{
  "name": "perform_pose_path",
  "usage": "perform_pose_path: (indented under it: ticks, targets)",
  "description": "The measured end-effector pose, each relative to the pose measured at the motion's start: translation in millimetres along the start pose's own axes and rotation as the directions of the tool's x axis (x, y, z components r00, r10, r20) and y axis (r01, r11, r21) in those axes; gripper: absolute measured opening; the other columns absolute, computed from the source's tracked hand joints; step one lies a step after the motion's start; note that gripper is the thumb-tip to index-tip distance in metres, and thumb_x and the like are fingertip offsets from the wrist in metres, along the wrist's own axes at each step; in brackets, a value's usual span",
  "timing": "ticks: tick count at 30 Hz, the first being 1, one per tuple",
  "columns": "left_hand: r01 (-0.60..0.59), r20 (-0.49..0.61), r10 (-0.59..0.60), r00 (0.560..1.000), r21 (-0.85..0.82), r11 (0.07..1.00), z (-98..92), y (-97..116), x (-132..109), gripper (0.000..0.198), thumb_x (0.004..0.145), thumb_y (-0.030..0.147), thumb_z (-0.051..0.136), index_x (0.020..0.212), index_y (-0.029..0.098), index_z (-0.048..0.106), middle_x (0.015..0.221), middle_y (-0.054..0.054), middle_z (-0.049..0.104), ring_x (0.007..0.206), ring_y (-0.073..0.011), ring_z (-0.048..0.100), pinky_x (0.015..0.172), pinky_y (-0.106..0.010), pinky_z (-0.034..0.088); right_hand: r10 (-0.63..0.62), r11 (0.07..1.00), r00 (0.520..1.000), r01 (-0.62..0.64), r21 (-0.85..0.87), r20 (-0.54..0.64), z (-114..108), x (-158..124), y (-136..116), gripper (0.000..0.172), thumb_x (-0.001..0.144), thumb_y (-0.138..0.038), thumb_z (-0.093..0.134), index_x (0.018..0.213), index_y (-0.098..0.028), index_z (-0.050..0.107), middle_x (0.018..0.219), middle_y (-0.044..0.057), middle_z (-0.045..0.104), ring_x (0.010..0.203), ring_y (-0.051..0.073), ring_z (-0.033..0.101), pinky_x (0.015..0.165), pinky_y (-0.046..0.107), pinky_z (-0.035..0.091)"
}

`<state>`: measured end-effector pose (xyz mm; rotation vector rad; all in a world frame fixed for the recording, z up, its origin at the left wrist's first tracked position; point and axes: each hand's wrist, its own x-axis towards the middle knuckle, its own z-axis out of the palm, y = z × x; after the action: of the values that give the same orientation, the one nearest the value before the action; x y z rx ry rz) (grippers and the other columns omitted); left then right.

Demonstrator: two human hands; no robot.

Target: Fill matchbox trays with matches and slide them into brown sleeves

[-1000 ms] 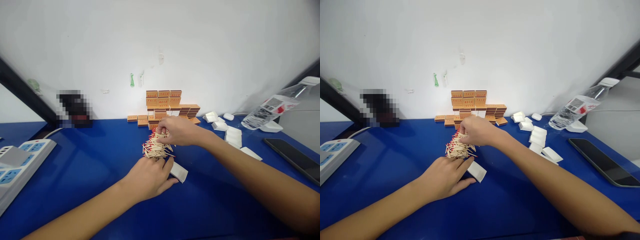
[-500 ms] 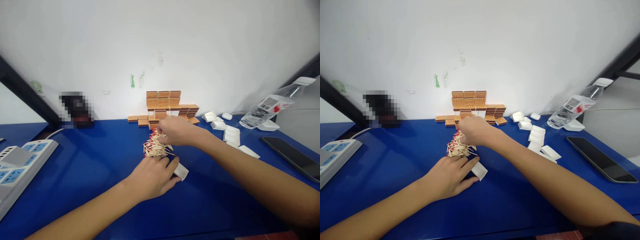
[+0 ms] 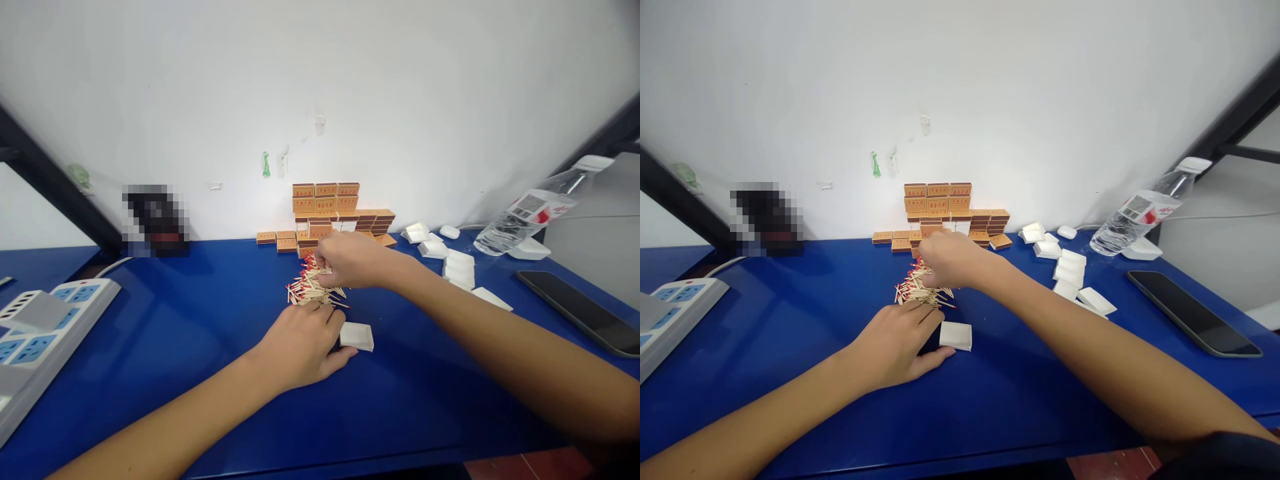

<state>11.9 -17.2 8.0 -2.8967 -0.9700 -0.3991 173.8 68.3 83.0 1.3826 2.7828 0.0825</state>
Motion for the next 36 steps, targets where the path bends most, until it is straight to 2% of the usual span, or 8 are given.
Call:
perform_pose_path:
  ticks: [6, 12, 19, 22, 27, 30, 32, 36]
  targets:
    - [-0.007, 0.014, 0.007, 1.000, 0.021, 1.000, -0.8, -0.5, -0.3, 0.036, 0.098, 0.050, 0.060, 0.100, 0.015, 0.066, 0.097, -0.011, 0.074, 0.093, -0.0305, 0.072, 0.075, -0.044, 0.061, -0.001, 1.000, 1.000, 0.001, 0.001, -0.016, 1.7, 1.1, 1.5, 0.006, 0.077, -0.021, 0.067, 0.078, -0.017, 0.070, 0.083, 0.010, 0.071, 0.075, 0.021, 0.059, 0.057, 0.031, 0.029]
    - [0.000, 0.012, 0.000, 1.000, 0.023, 1.000, 0.2, 0.0, -0.1, 0.038, 0.100, 0.051, 0.058, 0.108, 0.015, 0.066, 0.102, -0.010, 0.074, 0.098, -0.0300, 0.071, 0.078, -0.042, 0.060, -0.002, 1.000, 1.000, 0.002, 0.015, 0.003, 0.1, 1.4, 2.9, 0.002, 0.076, -0.018, 0.067, 0.075, -0.017, 0.068, 0.079, 0.007, 0.069, 0.068, 0.017, 0.054, 0.057, 0.031, 0.026]
    - [0.048, 0.038, -0.049, 0.998, 0.021, 0.999, -5.4, -1.9, 0.3, 0.035, 0.101, 0.050, 0.057, 0.105, 0.016, 0.065, 0.102, -0.009, 0.074, 0.098, -0.0292, 0.072, 0.075, -0.040, 0.059, -0.020, 0.996, 1.000, 0.020, 0.086, 0.001, -9.5, -5.6, 25.3, 0.004, 0.074, -0.016, 0.068, 0.073, -0.018, 0.064, 0.072, 0.003, 0.066, 0.063, 0.014, 0.050, 0.059, 0.030, 0.028]
    - [0.097, 0.062, -0.099, 0.993, 0.037, 0.995, -8.3, -6.3, -0.1, 0.037, 0.102, 0.052, 0.055, 0.106, 0.016, 0.065, 0.102, -0.009, 0.075, 0.094, -0.0293, 0.073, 0.072, -0.040, 0.059, -0.042, 0.983, 0.999, 0.043, 0.178, -0.012, -9.9, -16.9, 36.6, 0.004, 0.077, -0.018, 0.068, 0.075, -0.018, 0.064, 0.076, 0.002, 0.067, 0.065, 0.014, 0.053, 0.062, 0.029, 0.031]
    - [0.110, 0.055, -0.112, 0.992, 0.035, 0.993, -7.4, -10.1, -1.1, 0.038, 0.101, 0.053, 0.058, 0.110, 0.017, 0.065, 0.104, -0.008, 0.076, 0.096, -0.0304, 0.074, 0.072, -0.042, 0.059, -0.060, 0.944, 0.995, 0.083, 0.320, -0.080, -0.4, -48.5, 46.5, 0.008, 0.081, -0.024, 0.068, 0.076, -0.019, 0.065, 0.077, 0.001, 0.066, 0.067, 0.014, 0.054, 0.062, 0.028, 0.034]
    - [0.126, 0.050, -0.126, 0.991, 0.016, 0.992, -5.7, -9.8, -1.1, 0.039, 0.100, 0.054, 0.059, 0.113, 0.018, 0.066, 0.106, -0.008, 0.077, 0.098, -0.0301, 0.074, 0.074, -0.041, 0.060, -0.084, 0.907, 0.994, 0.107, 0.408, -0.075, 7.9, -68.6, 43.6, 0.010, 0.085, -0.027, 0.068, 0.080, -0.019, 0.067, 0.079, 0.001, 0.065, 0.067, 0.014, 0.055, 0.062, 0.027, 0.036]
    - [0.136, 0.052, -0.136, 0.989, 0.003, 0.991, -5.3, -9.7, -0.7, 0.039, 0.099, 0.054, 0.061, 0.113, 0.018, 0.066, 0.104, -0.007, 0.077, 0.097, -0.0297, 0.075, 0.075, -0.041, 0.060, -0.117, 0.884, 0.992, 0.128, 0.450, -0.053, 12.8, -78.4, 38.4, 0.006, 0.086, -0.023, 0.068, 0.081, -0.019, 0.067, 0.080, 0.000, 0.065, 0.069, 0.013, 0.056, 0.063, 0.027, 0.037]
    - [0.134, 0.046, -0.134, 0.990, -0.008, 0.991, -5.7, -10.4, 0.5, 0.038, 0.099, 0.054, 0.061, 0.112, 0.018, 0.066, 0.103, -0.007, 0.077, 0.095, -0.0293, 0.075, 0.075, -0.042, 0.061, -0.125, 0.907, 0.992, 0.102, 0.407, 0.030, 19.3, -86.8, 25.5, 0.008, 0.083, -0.014, 0.073, 0.082, -0.019, 0.067, 0.084, 0.000, 0.067, 0.071, 0.014, 0.057, 0.063, 0.026, 0.037]
